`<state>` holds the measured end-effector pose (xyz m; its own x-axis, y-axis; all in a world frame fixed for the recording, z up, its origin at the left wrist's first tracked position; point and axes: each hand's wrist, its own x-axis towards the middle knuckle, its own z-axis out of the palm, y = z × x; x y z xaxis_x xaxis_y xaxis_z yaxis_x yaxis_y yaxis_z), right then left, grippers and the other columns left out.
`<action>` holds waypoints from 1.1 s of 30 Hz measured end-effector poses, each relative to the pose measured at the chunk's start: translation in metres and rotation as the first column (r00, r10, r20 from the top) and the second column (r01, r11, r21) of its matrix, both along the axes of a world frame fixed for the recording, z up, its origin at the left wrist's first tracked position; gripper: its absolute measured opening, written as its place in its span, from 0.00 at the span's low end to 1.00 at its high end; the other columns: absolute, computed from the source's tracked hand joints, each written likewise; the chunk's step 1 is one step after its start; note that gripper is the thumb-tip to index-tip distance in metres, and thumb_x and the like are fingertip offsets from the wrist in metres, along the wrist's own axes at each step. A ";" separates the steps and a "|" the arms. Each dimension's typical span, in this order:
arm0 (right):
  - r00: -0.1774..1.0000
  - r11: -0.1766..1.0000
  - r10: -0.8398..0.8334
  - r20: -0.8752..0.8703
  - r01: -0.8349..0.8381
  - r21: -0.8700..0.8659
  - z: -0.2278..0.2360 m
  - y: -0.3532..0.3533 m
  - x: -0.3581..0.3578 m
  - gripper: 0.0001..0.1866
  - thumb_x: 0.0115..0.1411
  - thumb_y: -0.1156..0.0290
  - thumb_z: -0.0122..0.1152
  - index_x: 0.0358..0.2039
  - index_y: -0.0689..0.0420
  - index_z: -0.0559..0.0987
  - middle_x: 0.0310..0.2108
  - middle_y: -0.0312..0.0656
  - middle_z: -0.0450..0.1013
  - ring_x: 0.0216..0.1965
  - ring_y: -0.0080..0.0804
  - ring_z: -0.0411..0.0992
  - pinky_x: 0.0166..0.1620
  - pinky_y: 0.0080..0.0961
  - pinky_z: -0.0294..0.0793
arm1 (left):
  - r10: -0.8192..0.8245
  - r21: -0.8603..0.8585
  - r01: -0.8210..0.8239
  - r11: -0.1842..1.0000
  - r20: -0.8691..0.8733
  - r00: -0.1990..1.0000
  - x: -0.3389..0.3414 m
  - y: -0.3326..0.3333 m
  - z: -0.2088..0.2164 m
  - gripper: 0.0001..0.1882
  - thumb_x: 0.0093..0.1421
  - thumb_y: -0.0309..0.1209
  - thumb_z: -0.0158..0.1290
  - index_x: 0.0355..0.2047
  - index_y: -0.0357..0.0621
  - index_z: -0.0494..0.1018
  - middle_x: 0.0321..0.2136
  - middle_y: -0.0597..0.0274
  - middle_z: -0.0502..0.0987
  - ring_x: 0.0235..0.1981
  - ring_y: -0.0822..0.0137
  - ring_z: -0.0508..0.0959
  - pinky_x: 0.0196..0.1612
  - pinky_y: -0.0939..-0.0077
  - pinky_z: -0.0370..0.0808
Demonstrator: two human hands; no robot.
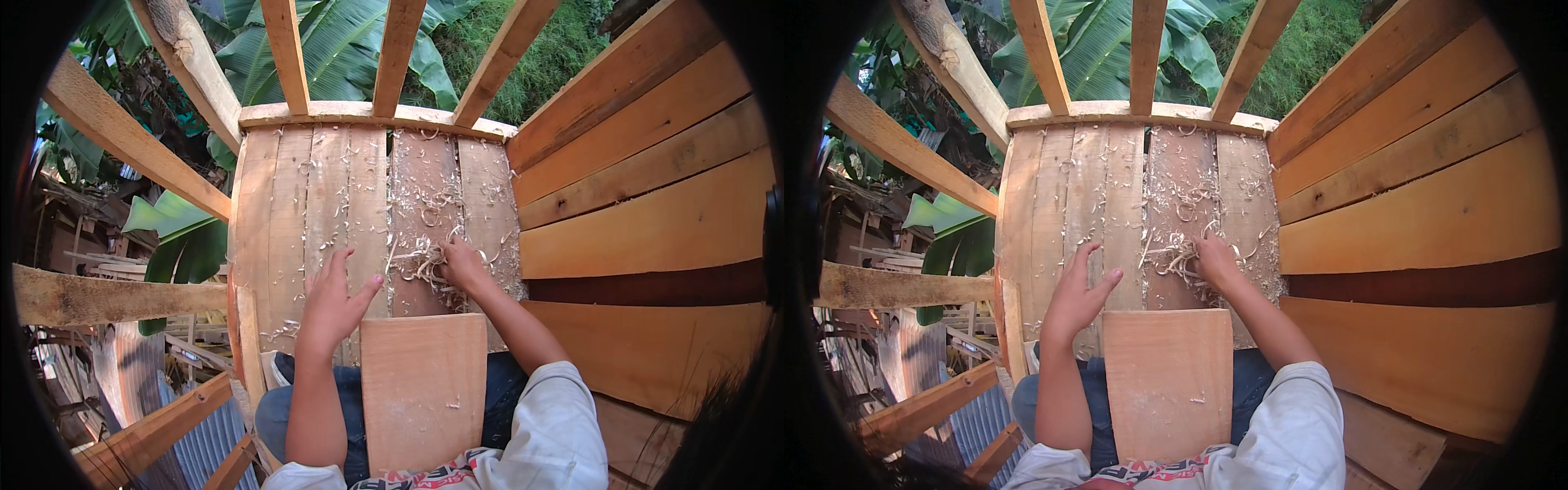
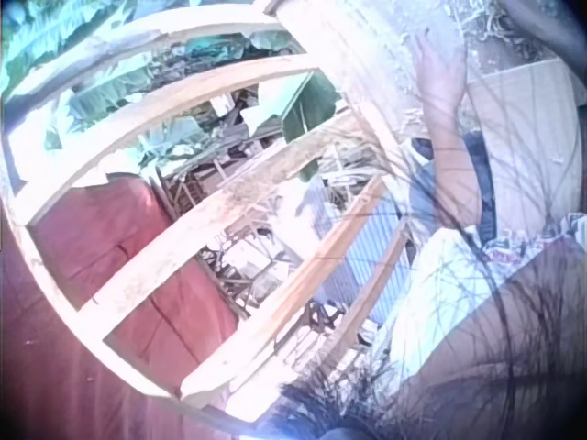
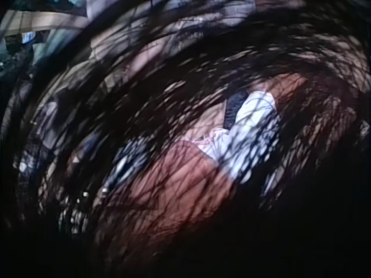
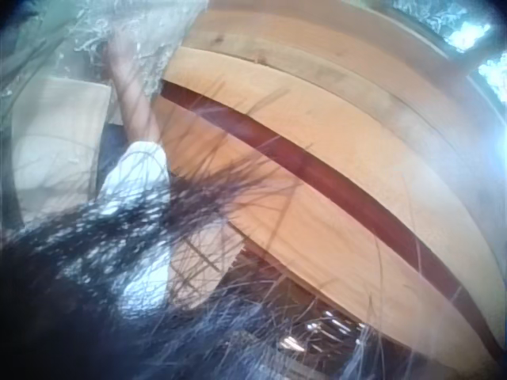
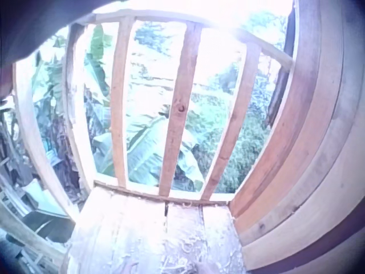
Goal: The person is sitting on a wooden floor and using their hands to gather and remove wood shavings from the surface. They repeatedly sweep the debris into piles and then discard it.
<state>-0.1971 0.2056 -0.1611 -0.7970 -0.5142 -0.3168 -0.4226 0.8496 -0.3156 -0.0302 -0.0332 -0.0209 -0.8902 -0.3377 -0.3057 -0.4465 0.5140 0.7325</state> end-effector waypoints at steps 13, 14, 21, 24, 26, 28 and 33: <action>0.895 0.565 -0.343 0.285 0.439 -0.699 0.054 -0.082 -0.158 0.18 0.53 0.70 0.67 0.44 0.62 0.79 0.31 0.45 0.80 0.32 0.32 0.77 0.37 0.30 0.74 | 0.024 0.045 -0.027 0.999 0.049 0.998 0.000 -0.001 -0.005 0.34 0.61 0.49 0.56 0.60 0.42 0.63 0.58 0.46 0.71 0.63 0.48 0.67 0.69 0.52 0.49; 0.908 0.624 -0.361 0.210 0.403 -0.669 0.040 -0.077 -0.160 0.18 0.53 0.70 0.67 0.44 0.62 0.79 0.31 0.46 0.80 0.32 0.32 0.77 0.37 0.30 0.74 | 0.022 0.035 -0.024 0.999 0.062 0.998 0.000 0.001 -0.006 0.34 0.61 0.49 0.56 0.60 0.42 0.64 0.58 0.46 0.71 0.62 0.48 0.67 0.69 0.52 0.50; 0.950 0.744 -0.291 0.113 0.299 -0.597 0.004 -0.066 -0.098 0.19 0.52 0.72 0.64 0.46 0.63 0.79 0.33 0.51 0.80 0.36 0.38 0.79 0.41 0.33 0.75 | 0.035 0.011 -0.036 0.999 0.073 0.997 0.002 0.001 -0.008 0.35 0.61 0.50 0.56 0.61 0.41 0.64 0.57 0.46 0.72 0.62 0.48 0.68 0.68 0.54 0.51; 0.927 0.775 -0.373 0.047 0.339 -0.533 0.009 -0.052 -0.090 0.23 0.53 0.69 0.66 0.49 0.63 0.78 0.43 0.57 0.77 0.45 0.45 0.77 0.48 0.35 0.74 | 0.033 0.004 -0.034 0.999 0.071 0.997 0.001 0.001 -0.008 0.35 0.61 0.51 0.56 0.60 0.41 0.64 0.57 0.46 0.72 0.62 0.48 0.68 0.68 0.54 0.51; 0.857 0.734 -0.514 -0.033 0.421 -0.533 0.019 -0.039 -0.103 0.26 0.53 0.66 0.69 0.51 0.63 0.77 0.50 0.59 0.75 0.51 0.48 0.75 0.53 0.36 0.72 | 0.042 0.007 -0.043 0.999 0.061 0.997 0.002 0.001 -0.009 0.35 0.61 0.51 0.55 0.60 0.41 0.64 0.57 0.46 0.72 0.62 0.49 0.69 0.68 0.53 0.51; 0.787 0.747 -0.599 -0.144 0.486 -0.454 0.011 -0.002 -0.120 0.30 0.53 0.62 0.69 0.54 0.63 0.75 0.54 0.59 0.72 0.55 0.50 0.71 0.57 0.36 0.69 | 0.020 0.029 -0.021 0.999 0.036 0.999 -0.001 0.004 -0.009 0.35 0.61 0.51 0.55 0.60 0.41 0.64 0.57 0.47 0.72 0.62 0.49 0.69 0.68 0.52 0.50; 0.898 0.860 -0.416 -0.141 0.338 -0.383 0.029 0.023 -0.084 0.28 0.55 0.59 0.68 0.54 0.61 0.75 0.52 0.55 0.74 0.54 0.47 0.73 0.56 0.38 0.71 | 0.018 0.023 -0.019 1.000 0.039 0.999 -0.002 0.001 -0.005 0.35 0.61 0.51 0.55 0.61 0.42 0.63 0.58 0.47 0.72 0.62 0.49 0.69 0.68 0.47 0.51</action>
